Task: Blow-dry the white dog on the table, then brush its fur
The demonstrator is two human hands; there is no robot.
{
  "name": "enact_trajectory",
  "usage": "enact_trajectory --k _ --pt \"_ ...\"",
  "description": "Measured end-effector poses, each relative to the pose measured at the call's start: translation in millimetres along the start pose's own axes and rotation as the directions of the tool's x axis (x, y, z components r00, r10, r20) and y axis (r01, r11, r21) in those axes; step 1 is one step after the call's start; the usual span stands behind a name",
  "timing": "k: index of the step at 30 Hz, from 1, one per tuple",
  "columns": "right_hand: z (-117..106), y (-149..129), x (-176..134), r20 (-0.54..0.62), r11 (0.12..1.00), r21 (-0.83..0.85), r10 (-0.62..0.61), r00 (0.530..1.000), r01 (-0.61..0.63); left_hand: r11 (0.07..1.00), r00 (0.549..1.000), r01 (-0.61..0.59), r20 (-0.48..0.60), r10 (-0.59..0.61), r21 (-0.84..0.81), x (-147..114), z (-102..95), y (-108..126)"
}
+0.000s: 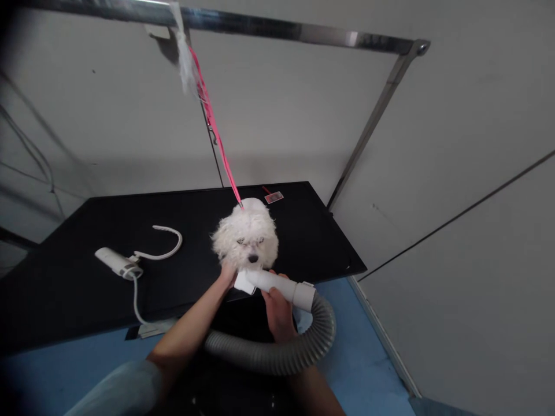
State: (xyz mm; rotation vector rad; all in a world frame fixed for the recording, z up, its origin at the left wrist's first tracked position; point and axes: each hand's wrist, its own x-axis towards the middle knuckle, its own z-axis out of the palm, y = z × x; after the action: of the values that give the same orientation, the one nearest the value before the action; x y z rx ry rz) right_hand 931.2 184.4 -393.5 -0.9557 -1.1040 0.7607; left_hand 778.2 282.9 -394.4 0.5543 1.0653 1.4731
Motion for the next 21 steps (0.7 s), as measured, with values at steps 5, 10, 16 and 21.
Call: enact_trajectory --k 5,10,16,21 --pt "2.8 -12.7 -19.9 0.007 0.882 0.292 0.386 0.923 -0.371 0.985 0.992 0.128 -0.003 -0.130 -0.120 -14.3 1.7 -4.3" --pt "-0.2 -27.0 -30.9 -0.028 0.879 0.313 0.388 0.921 -0.361 0.968 0.984 0.168 0.096 -0.153 -0.183 -26.9 6.0 2.0" --pt "-7.3 -58.9 -42.9 0.036 0.991 -0.001 0.131 0.991 -0.131 0.934 0.952 0.270 0.209 -0.223 -0.235 -34.8 9.3 8.0" --pt "-14.3 -77.6 -48.2 0.155 0.948 -0.148 -0.260 0.953 0.283 0.836 0.799 0.537 0.383 -0.464 -0.107 -31.8 -2.5 13.5"
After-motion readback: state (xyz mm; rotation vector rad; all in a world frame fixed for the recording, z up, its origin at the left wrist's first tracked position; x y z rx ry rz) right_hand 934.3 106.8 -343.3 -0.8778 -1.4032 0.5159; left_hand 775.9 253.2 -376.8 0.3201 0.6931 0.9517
